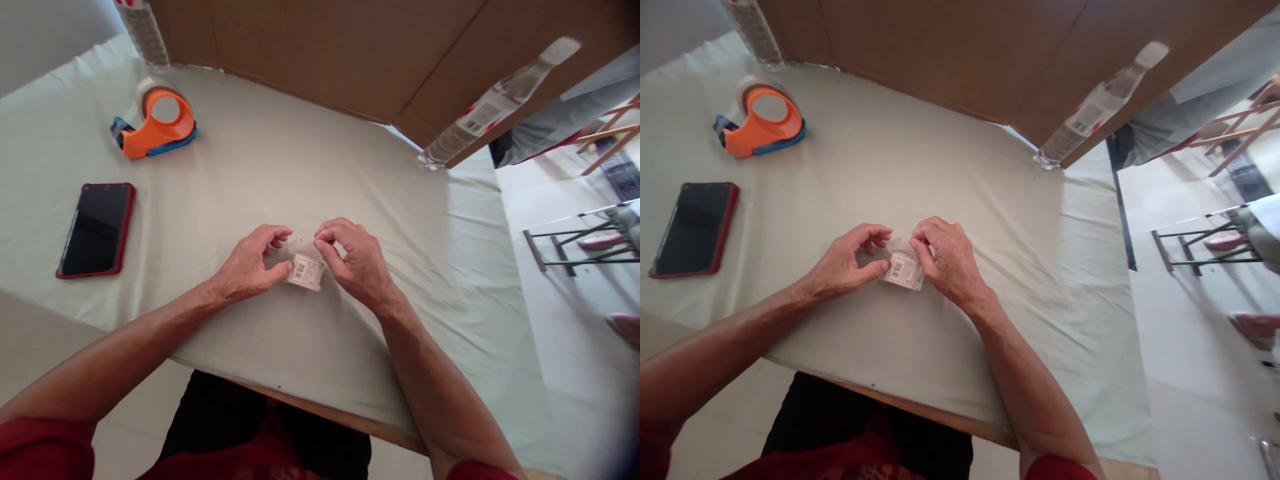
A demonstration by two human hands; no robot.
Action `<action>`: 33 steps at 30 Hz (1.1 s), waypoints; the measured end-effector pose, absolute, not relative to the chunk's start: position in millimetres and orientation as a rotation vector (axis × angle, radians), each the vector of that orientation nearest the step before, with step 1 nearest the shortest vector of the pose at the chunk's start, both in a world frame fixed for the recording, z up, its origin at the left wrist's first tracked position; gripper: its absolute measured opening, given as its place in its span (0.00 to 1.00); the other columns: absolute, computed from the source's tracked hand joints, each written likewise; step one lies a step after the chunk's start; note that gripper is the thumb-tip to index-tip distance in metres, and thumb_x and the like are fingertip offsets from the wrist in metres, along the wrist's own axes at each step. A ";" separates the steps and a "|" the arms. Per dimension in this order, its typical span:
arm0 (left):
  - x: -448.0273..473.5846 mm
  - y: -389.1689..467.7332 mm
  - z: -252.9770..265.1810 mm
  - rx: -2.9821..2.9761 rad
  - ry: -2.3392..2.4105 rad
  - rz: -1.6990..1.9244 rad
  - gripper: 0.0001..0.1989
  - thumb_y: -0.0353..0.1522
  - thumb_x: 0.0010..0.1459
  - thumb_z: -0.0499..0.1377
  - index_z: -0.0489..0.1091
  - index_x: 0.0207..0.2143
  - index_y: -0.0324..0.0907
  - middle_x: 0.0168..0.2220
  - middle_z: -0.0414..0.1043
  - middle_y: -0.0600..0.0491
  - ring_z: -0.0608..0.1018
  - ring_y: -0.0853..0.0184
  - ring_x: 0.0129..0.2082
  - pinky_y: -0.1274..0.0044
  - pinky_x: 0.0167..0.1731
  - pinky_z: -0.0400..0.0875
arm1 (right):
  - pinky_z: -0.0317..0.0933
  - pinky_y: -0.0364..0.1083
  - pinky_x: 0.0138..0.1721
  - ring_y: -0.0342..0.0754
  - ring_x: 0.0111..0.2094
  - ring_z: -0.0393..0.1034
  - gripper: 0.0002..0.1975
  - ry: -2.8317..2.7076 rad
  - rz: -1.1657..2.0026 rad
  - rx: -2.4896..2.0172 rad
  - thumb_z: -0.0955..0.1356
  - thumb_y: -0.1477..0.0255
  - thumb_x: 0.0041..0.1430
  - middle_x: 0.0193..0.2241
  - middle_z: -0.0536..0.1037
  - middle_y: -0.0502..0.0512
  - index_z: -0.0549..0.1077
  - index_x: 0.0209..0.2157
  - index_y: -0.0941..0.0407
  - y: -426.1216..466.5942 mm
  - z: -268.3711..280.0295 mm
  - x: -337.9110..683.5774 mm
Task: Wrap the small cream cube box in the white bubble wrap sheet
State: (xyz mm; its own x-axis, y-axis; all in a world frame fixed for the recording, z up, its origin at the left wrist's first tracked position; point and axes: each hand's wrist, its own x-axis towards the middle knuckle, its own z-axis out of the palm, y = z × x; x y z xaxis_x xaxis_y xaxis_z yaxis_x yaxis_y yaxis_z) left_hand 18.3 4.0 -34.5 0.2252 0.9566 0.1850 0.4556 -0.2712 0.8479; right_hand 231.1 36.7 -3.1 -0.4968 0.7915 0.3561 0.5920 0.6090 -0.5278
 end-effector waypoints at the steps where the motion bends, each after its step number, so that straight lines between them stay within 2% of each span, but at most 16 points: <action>1: 18.3 4.0 -34.1 1.806 1.296 0.943 0.25 0.35 0.52 0.61 0.68 0.54 0.38 0.47 0.75 0.45 0.76 0.62 0.42 0.70 0.43 0.72 | 0.59 0.49 0.42 0.48 0.37 0.72 0.06 -2.245 0.454 -1.091 0.65 0.76 0.62 0.35 0.79 0.53 0.69 0.31 0.54 36.5 -2.7 231.1; 6: 16.8 3.6 -34.8 1.681 1.250 0.862 0.33 0.37 0.51 0.62 0.63 0.60 0.41 0.48 0.75 0.45 0.76 0.61 0.44 0.67 0.48 0.72 | 0.61 0.50 0.42 0.48 0.37 0.72 0.06 -2.167 0.493 -1.072 0.65 0.76 0.62 0.34 0.79 0.53 0.69 0.30 0.54 36.7 -2.3 231.2; 12: 17.3 3.5 -37.7 1.501 1.073 0.860 0.35 0.35 0.49 0.65 0.61 0.60 0.43 0.50 0.72 0.45 0.76 0.61 0.48 0.65 0.53 0.69 | 0.63 0.49 0.43 0.48 0.39 0.72 0.06 -2.007 0.635 -1.091 0.65 0.73 0.63 0.35 0.78 0.54 0.70 0.30 0.53 40.9 -2.5 233.5; 16: 19.3 4.4 -33.9 1.331 0.909 0.923 0.28 0.35 0.49 0.66 0.63 0.52 0.43 0.47 0.72 0.46 0.76 0.61 0.47 0.69 0.49 0.70 | 0.63 0.48 0.41 0.47 0.38 0.71 0.08 -1.866 0.792 -1.169 0.66 0.69 0.62 0.37 0.79 0.54 0.70 0.29 0.54 45.9 -5.7 235.9; 20: 19.5 5.0 -29.2 1.265 0.821 0.836 0.18 0.37 0.50 0.67 0.65 0.39 0.43 0.39 0.73 0.50 0.77 0.65 0.39 0.73 0.38 0.71 | 0.62 0.47 0.41 0.47 0.37 0.70 0.09 -1.712 0.936 -1.214 0.66 0.66 0.61 0.37 0.79 0.54 0.71 0.28 0.55 51.3 -12.1 238.7; 23: 19.4 5.3 -27.9 1.190 0.799 0.739 0.20 0.37 0.49 0.67 0.67 0.44 0.42 0.39 0.75 0.49 0.78 0.62 0.39 0.73 0.37 0.72 | 0.62 0.47 0.42 0.46 0.38 0.70 0.09 -1.651 0.992 -1.207 0.67 0.66 0.60 0.36 0.79 0.54 0.71 0.28 0.55 54.2 -16.6 239.5; 28: 19.0 6.2 -33.5 1.045 0.806 0.766 0.25 0.36 0.48 0.67 0.72 0.50 0.41 0.45 0.79 0.45 0.80 0.56 0.47 0.67 0.47 0.72 | 0.64 0.47 0.41 0.45 0.35 0.70 0.09 -1.612 0.940 -1.242 0.66 0.66 0.61 0.33 0.78 0.52 0.73 0.30 0.55 56.7 -16.7 241.2; 31: 17.5 7.9 -36.8 0.961 0.872 0.862 0.26 0.35 0.46 0.68 0.75 0.50 0.40 0.45 0.80 0.45 0.80 0.56 0.47 0.66 0.49 0.71 | 0.64 0.46 0.35 0.43 0.28 0.67 0.09 -1.540 0.848 -1.270 0.65 0.65 0.63 0.28 0.75 0.49 0.73 0.33 0.54 52.6 -5.5 243.1; 33: 16.0 9.5 -36.8 0.915 0.908 0.931 0.25 0.34 0.46 0.67 0.76 0.49 0.39 0.44 0.80 0.45 0.80 0.56 0.47 0.65 0.49 0.71 | 0.60 0.45 0.29 0.42 0.24 0.64 0.10 -1.619 0.881 -1.262 0.66 0.64 0.63 0.23 0.72 0.47 0.72 0.30 0.54 46.1 5.2 242.5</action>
State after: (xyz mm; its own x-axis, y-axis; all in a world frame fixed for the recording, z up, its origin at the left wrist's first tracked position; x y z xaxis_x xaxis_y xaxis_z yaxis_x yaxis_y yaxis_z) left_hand 16.0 9.5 -36.8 0.3180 0.9205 -0.2273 -0.2507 0.3129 0.9161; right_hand 242.5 46.1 5.2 -0.0998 0.9723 0.2112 0.3503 0.2330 -0.9072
